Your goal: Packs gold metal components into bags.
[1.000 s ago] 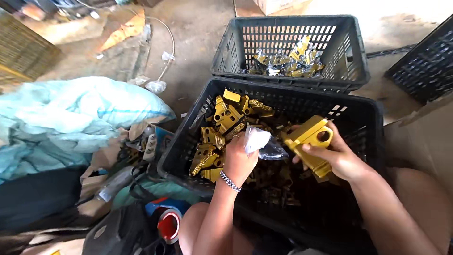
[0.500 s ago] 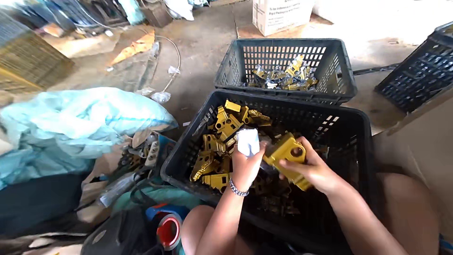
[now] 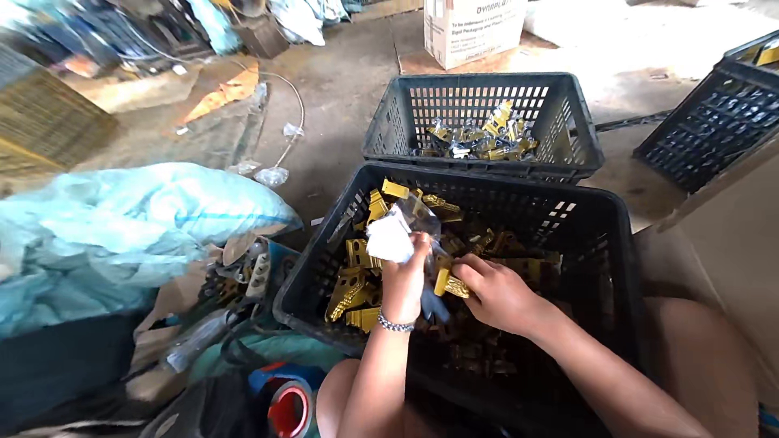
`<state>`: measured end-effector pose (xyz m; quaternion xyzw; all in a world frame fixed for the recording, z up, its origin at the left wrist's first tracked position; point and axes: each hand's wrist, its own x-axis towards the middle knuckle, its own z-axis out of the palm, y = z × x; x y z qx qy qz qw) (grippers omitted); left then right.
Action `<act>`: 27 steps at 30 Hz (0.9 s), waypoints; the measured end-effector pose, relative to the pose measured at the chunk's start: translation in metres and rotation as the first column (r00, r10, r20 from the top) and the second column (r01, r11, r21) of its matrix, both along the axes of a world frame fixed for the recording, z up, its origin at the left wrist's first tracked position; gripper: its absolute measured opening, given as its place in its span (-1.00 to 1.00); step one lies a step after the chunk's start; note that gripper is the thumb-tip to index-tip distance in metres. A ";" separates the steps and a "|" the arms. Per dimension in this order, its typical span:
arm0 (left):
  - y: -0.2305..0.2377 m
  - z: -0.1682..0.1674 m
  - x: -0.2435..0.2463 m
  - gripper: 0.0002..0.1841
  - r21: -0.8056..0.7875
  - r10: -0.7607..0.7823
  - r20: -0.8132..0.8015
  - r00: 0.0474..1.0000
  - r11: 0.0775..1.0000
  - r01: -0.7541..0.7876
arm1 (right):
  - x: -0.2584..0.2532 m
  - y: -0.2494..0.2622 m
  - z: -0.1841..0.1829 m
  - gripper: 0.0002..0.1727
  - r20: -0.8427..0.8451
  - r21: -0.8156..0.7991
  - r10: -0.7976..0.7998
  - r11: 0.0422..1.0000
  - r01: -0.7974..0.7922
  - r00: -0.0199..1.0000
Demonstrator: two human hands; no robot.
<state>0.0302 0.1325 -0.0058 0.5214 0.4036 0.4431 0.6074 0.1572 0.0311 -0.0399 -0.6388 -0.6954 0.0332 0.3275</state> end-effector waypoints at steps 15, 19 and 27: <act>-0.025 0.011 -0.001 -0.87 -0.123 -0.218 0.121 0.968 0.965 0.233 | 0.006 -0.005 0.008 -0.51 -0.568 -0.081 -0.174 0.984 0.156 0.805; -0.027 0.009 -0.002 -0.91 -0.117 -0.201 0.019 0.979 0.972 0.202 | -0.002 0.008 0.010 -0.52 -0.126 -0.335 -0.149 0.937 0.099 0.981; -0.001 -0.041 0.012 -0.47 0.650 0.176 -0.055 0.983 0.754 -0.098 | 0.020 0.020 0.024 -0.15 -0.799 -0.314 -0.212 0.945 -0.090 0.563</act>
